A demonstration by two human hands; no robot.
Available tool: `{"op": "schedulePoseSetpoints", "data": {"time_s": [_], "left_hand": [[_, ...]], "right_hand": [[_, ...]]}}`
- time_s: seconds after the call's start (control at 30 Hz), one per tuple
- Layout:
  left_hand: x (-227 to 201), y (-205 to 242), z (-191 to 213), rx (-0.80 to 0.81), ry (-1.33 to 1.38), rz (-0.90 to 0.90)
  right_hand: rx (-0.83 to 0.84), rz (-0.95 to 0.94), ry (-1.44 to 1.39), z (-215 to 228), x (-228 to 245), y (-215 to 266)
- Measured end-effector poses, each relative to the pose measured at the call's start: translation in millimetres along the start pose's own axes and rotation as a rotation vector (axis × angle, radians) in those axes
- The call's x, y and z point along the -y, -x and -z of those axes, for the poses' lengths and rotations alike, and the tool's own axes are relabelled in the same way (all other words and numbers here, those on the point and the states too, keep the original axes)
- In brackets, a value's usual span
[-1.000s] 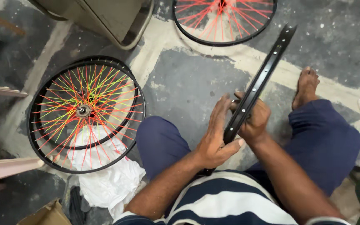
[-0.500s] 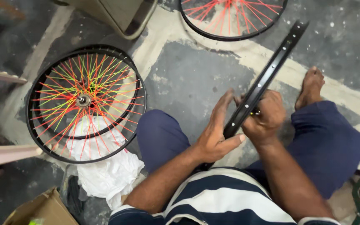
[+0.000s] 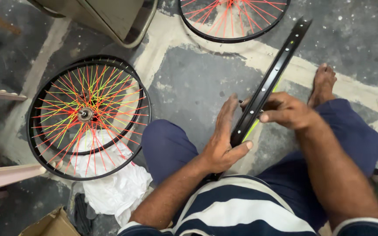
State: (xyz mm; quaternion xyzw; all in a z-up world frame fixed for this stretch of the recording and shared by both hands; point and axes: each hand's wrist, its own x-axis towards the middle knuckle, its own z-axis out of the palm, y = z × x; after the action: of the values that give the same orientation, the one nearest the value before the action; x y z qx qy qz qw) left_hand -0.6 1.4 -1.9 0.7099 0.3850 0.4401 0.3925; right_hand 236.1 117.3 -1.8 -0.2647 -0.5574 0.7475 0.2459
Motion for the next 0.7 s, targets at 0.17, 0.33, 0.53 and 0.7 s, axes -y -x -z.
{"op": "schedulePoseSetpoints", "data": {"time_s": [0.17,0.33,0.53,0.7], "left_hand": [[0.2,-0.2,-0.4,-0.03,0.013,-0.013],[-2.6,-1.6,-3.3,-0.008,-0.021,-0.033],[-0.9,3.2,-7.5,-0.025,-0.034,-0.022],[2.0,-0.8,1.8,-0.058,-0.051,-0.034]], "right_hand": [[-0.791,0.531,0.821,-80.6,-23.9,5.8],[-0.36,0.409,0.732,-47.7,2.1,3.6],[-0.782,0.743,1.019,-77.5,-36.1,-16.4],[-0.547,0.212,0.627,-62.4,-27.1,-13.8]]}}
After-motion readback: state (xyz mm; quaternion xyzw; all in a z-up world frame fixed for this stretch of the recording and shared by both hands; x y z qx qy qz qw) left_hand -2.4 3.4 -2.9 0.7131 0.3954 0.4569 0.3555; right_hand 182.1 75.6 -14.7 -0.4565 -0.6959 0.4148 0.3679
